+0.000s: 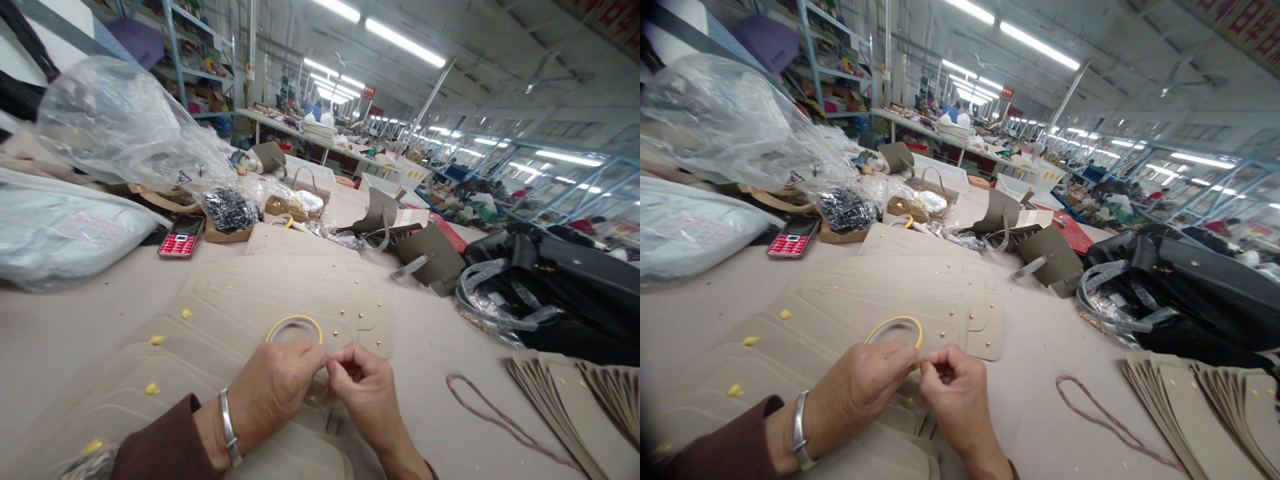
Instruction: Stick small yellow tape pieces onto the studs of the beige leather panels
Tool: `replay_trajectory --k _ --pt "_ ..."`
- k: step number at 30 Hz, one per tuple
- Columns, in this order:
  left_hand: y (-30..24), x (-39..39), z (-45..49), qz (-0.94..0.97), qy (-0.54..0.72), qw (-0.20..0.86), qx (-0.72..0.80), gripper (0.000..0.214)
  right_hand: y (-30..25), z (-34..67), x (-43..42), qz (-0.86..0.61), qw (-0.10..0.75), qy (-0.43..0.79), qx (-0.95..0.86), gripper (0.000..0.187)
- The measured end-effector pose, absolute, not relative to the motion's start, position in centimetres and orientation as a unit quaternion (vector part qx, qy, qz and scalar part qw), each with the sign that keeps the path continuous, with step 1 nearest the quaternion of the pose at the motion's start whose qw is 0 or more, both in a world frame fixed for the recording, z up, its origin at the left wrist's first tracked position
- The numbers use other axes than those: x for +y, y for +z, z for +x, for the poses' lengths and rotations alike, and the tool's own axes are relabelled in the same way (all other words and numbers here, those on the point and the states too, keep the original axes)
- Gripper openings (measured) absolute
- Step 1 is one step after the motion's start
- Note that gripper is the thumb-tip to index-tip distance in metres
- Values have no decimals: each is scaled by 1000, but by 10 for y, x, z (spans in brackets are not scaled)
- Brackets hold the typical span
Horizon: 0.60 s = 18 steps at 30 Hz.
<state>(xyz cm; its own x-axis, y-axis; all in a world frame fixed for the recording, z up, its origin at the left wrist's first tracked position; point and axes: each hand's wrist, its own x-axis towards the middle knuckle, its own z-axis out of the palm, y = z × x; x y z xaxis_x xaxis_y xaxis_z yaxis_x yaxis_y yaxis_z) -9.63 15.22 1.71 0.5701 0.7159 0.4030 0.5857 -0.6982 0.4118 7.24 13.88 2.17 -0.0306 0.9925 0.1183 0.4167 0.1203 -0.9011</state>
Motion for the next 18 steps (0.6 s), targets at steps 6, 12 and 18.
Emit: replay_trajectory --k 6,12,18 --pt "22 146 -94 879 323 85 342 24 19 81 160 -589 454 501 -443 29" --pt "16 153 -92 892 162 56 419 15 7 104 178 -629 381 489 -469 41" --pt "10 155 -89 893 103 76 432 14 2 97 181 -641 349 427 -534 31"
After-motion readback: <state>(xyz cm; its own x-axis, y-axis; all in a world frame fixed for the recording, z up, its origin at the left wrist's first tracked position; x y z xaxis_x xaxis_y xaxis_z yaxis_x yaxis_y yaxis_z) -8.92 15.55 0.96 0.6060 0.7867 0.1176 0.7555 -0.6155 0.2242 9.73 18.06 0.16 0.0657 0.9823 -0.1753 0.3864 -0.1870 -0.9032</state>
